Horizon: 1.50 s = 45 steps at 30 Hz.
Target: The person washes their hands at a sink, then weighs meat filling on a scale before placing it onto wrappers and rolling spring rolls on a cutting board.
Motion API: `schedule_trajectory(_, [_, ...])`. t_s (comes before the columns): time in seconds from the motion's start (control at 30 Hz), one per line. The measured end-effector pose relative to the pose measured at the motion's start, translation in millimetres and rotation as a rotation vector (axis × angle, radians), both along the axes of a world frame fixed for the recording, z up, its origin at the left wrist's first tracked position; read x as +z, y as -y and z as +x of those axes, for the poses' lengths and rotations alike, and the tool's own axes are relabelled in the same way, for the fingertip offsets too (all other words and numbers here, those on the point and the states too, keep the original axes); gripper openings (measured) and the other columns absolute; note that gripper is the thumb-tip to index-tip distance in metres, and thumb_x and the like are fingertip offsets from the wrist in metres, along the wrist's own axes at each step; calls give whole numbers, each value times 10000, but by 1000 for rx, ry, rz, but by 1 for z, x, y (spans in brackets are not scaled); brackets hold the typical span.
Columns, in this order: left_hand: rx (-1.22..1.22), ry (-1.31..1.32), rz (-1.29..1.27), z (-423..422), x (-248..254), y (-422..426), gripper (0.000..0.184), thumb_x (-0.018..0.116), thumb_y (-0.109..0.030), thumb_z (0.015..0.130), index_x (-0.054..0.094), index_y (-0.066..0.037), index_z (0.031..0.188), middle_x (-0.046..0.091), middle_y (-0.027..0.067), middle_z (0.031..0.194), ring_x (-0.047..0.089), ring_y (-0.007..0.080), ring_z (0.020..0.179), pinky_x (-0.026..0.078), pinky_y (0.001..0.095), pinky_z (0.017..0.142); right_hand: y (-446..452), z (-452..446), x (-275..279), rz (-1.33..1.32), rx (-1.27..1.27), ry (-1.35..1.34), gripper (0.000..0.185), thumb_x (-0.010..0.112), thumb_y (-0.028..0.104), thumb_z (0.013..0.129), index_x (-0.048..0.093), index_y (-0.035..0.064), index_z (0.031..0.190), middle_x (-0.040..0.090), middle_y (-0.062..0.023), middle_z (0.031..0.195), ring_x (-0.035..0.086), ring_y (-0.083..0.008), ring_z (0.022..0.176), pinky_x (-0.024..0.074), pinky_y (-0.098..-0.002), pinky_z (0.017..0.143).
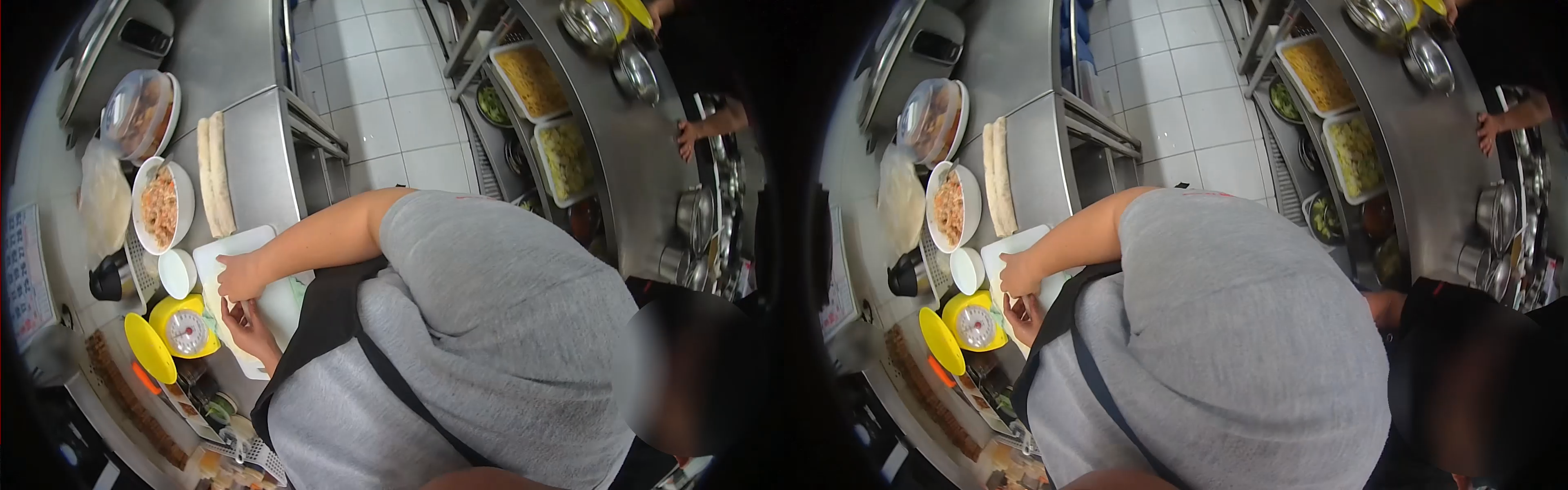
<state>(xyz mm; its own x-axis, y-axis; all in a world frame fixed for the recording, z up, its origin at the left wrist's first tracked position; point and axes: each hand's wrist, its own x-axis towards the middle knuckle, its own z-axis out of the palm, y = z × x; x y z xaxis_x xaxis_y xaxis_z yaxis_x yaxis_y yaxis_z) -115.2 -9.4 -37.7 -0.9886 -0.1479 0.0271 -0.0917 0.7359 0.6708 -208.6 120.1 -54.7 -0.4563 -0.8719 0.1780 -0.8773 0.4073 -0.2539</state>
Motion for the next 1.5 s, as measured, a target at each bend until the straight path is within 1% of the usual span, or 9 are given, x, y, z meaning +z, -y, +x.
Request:
schedule_trajectory(0.3, [-121, -35, 143, 14, -18, 25, 615, 625, -13, 808, 348, -47, 1356, 518, 157, 1226, 510, 223, 1107, 396, 334, 923, 29, -1, 9, 97, 4, -23, 202, 660, 268, 729, 681, 142, 886, 607, 5, 988, 517, -199, 1041, 275, -563, 999])
schedule_trajectory(0.47, [-127, -181, -38, 26, -2, 43, 757, 727, -56, 729, 324, -60, 1370, 474, 138, 1253, 466, 237, 1152, 400, 374, 920, 27, -8, -14, -14, 33, 5, 198, 664, 246, 678, 680, 146, 848, 589, -42, 1024, 532, -230, 1027, 389, -483, 882])
schedule_trajectory(0.57, [66, -281, -101, 50, 4, 60, 737, 755, -111, 708, 377, -65, 1338, 509, 130, 1219, 490, 250, 1117, 411, 380, 899, 12, -13, 5, 93, 112, 102, 331, 705, 253, 664, 658, 178, 983, 530, -61, 1188, 480, -248, 1141, 350, -555, 937])
schedule_trajectory(0.67, [230, -225, -155, 79, 10, 76, 703, 770, -151, 697, 427, -79, 1306, 575, 92, 1133, 518, 239, 1074, 423, 373, 876, 3, -18, 14, 48, 161, 151, 381, 736, 245, 658, 623, 181, 1017, 522, -18, 1076, 476, -223, 1129, 310, -573, 977])
schedule_trajectory(0.77, [317, -223, -38, 93, 4, 74, 685, 762, -150, 697, 438, -96, 1298, 605, 70, 1084, 542, 235, 1038, 431, 361, 871, 7, -19, 24, 111, 227, 168, 415, 719, 199, 698, 575, 139, 1083, 504, -24, 1118, 466, -227, 1130, 277, -563, 1009])
schedule_trajectory(0.93, [320, -204, -34, 99, -8, 57, 628, 740, -126, 700, 472, -109, 1268, 617, 69, 1068, 555, 251, 1019, 434, 353, 878, 22, -11, 25, -108, 255, 226, 351, 704, 190, 721, 594, 110, 1044, 538, -28, 1038, 500, -218, 1067, 345, -451, 965])
schedule_trajectory(1.2, [456, -419, -213, 100, -5, 57, 735, 781, -129, 658, 414, -48, 1290, 576, 130, 1041, 563, 247, 930, 458, 346, 826, 38, -7, 33, 24, 308, 190, 358, 705, 228, 723, 594, 108, 1041, 548, -37, 1011, 523, -229, 1020, 382, -407, 918])
schedule_trajectory(1.27, [555, -194, 85, 102, -6, 51, 840, 792, -183, 666, 324, -49, 1350, 586, 91, 1037, 553, 174, 915, 450, 313, 781, 41, -6, 34, -57, 299, 185, 366, 708, 238, 720, 591, 107, 1042, 549, -40, 1013, 522, -232, 1023, 391, -404, 907])
schedule_trajectory(1.5, [621, -149, 245, 91, -8, 49, 841, 769, -152, 704, 255, -12, 1355, 600, 105, 1001, 570, 160, 887, 471, 282, 727, 82, 12, 31, -29, 524, 345, 387, 722, 175, 695, 580, 77, 1041, 558, -72, 992, 550, -267, 975, 460, -370, 830])
